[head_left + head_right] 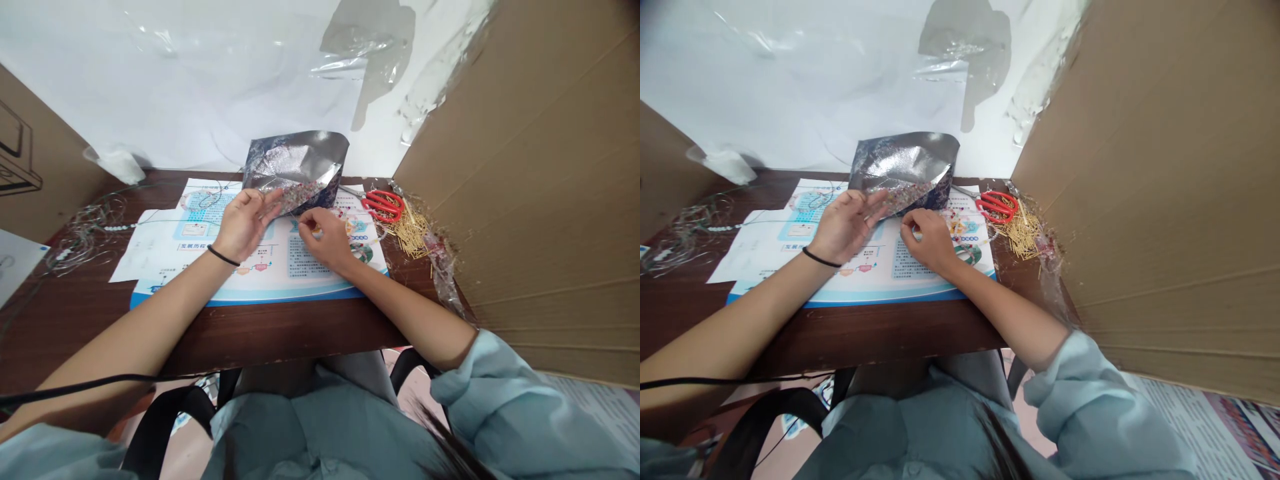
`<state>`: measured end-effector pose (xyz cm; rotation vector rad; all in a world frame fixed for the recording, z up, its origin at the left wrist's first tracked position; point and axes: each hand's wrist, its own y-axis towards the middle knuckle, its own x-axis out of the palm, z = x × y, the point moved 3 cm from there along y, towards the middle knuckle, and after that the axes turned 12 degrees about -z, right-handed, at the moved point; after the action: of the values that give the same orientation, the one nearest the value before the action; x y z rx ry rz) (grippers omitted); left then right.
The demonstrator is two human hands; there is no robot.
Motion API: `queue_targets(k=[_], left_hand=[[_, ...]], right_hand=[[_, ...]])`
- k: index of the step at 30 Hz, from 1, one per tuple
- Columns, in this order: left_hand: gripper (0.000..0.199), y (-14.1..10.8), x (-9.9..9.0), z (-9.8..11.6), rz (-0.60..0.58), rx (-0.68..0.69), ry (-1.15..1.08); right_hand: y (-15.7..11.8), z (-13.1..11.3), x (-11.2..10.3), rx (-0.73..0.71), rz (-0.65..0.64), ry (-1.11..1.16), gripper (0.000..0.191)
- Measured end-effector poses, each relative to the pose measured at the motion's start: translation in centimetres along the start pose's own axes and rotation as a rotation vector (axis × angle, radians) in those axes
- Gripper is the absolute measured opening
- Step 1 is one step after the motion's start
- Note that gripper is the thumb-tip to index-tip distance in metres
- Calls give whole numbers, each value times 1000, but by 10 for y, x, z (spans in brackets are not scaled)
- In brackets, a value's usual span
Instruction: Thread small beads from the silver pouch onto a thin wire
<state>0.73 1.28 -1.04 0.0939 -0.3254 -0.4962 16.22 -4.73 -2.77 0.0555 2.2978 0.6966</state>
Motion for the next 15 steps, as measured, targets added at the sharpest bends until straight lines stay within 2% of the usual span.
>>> queue_targets(k=[3, 7, 11, 15], left_hand=[[30, 1, -2, -2, 5, 68, 35], [31, 3, -9, -4, 26, 138, 152], [35, 10, -20, -8, 99, 241, 173], [34, 13, -26, -10, 142, 313, 251]], right_hand=[[0, 0, 2, -5, -44, 25, 10], [-2, -1, 6, -7, -171, 2, 13], [-2, -4, 9, -21, -314, -90, 10], [-2, -7, 9, -23, -394, -173, 10]])
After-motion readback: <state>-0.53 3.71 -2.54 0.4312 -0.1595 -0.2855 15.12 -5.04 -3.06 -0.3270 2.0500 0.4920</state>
